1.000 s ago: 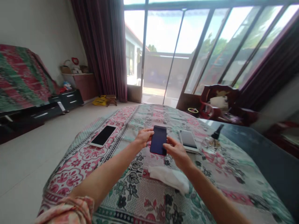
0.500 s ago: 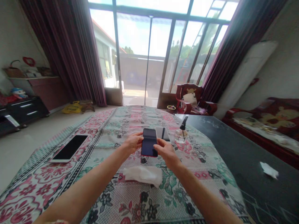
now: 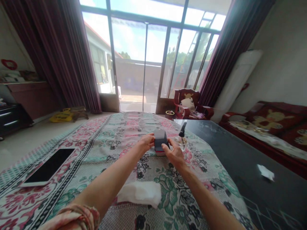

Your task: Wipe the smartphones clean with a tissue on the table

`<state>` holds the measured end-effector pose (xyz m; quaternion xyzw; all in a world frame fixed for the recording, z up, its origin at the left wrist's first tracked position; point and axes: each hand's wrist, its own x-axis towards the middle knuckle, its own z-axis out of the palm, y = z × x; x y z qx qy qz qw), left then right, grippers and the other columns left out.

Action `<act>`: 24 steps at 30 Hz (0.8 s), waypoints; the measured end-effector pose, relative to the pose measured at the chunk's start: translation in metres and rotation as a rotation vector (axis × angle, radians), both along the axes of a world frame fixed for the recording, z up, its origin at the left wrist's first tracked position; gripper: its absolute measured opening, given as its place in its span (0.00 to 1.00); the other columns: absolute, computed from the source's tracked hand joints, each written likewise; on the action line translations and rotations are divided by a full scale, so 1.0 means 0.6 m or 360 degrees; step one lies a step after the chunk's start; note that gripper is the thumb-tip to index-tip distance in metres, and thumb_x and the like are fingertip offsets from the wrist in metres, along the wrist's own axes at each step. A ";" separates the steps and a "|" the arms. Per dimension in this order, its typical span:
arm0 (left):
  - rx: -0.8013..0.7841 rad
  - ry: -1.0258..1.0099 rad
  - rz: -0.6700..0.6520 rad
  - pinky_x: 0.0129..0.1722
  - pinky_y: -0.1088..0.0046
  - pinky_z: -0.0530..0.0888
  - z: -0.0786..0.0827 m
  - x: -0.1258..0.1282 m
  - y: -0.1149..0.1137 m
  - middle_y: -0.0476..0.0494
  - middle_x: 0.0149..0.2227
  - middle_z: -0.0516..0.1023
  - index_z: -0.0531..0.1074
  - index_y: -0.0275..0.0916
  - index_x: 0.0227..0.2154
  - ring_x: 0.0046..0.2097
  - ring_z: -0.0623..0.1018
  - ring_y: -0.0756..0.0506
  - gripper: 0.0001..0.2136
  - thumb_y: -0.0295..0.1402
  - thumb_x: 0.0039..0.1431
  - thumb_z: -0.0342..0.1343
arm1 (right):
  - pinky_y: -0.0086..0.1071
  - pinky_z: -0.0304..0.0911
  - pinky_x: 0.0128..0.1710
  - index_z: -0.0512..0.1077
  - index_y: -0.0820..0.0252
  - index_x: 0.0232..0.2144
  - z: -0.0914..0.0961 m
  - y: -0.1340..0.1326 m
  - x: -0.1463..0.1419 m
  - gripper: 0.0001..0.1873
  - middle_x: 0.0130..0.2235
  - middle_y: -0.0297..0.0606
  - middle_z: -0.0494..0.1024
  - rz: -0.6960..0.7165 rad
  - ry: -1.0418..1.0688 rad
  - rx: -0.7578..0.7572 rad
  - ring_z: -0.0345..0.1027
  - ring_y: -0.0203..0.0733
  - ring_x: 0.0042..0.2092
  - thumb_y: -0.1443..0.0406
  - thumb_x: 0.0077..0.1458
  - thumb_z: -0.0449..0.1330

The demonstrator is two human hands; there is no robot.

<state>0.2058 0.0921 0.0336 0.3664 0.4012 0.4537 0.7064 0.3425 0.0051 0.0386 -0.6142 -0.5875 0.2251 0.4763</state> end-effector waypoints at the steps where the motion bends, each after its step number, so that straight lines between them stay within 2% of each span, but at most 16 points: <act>1: -0.0012 0.0029 0.0029 0.26 0.81 0.71 -0.001 0.003 0.005 0.49 0.27 0.74 0.71 0.36 0.40 0.25 0.74 0.53 0.18 0.15 0.45 0.54 | 0.42 0.55 0.56 0.70 0.64 0.50 -0.004 0.004 0.001 0.31 0.51 0.48 0.73 0.0008 0.0000 0.0004 0.64 0.52 0.54 0.52 0.47 0.58; 7: -0.0056 0.0195 0.0170 0.25 0.80 0.70 -0.007 0.014 0.016 0.50 0.24 0.73 0.72 0.34 0.32 0.23 0.72 0.53 0.12 0.15 0.44 0.54 | 0.41 0.59 0.52 0.69 0.63 0.51 -0.026 0.020 0.007 0.30 0.48 0.47 0.74 0.0111 -0.0082 -0.0010 0.67 0.51 0.50 0.53 0.48 0.58; 12: -0.0031 0.0296 0.0181 0.27 0.79 0.71 -0.011 0.020 0.019 0.50 0.23 0.73 0.72 0.34 0.27 0.24 0.73 0.52 0.09 0.16 0.42 0.57 | 0.41 0.60 0.52 0.68 0.63 0.52 -0.035 0.021 0.009 0.32 0.50 0.47 0.73 0.0031 -0.0118 -0.0026 0.66 0.51 0.52 0.52 0.47 0.58; 24: -0.0014 0.0554 0.0219 0.23 0.81 0.68 -0.004 0.017 0.015 0.50 0.22 0.71 0.71 0.34 0.25 0.24 0.71 0.53 0.05 0.20 0.44 0.59 | 0.41 0.64 0.49 0.68 0.65 0.52 -0.066 0.025 0.004 0.30 0.48 0.49 0.75 -0.0026 -0.0302 0.0128 0.69 0.51 0.49 0.53 0.50 0.55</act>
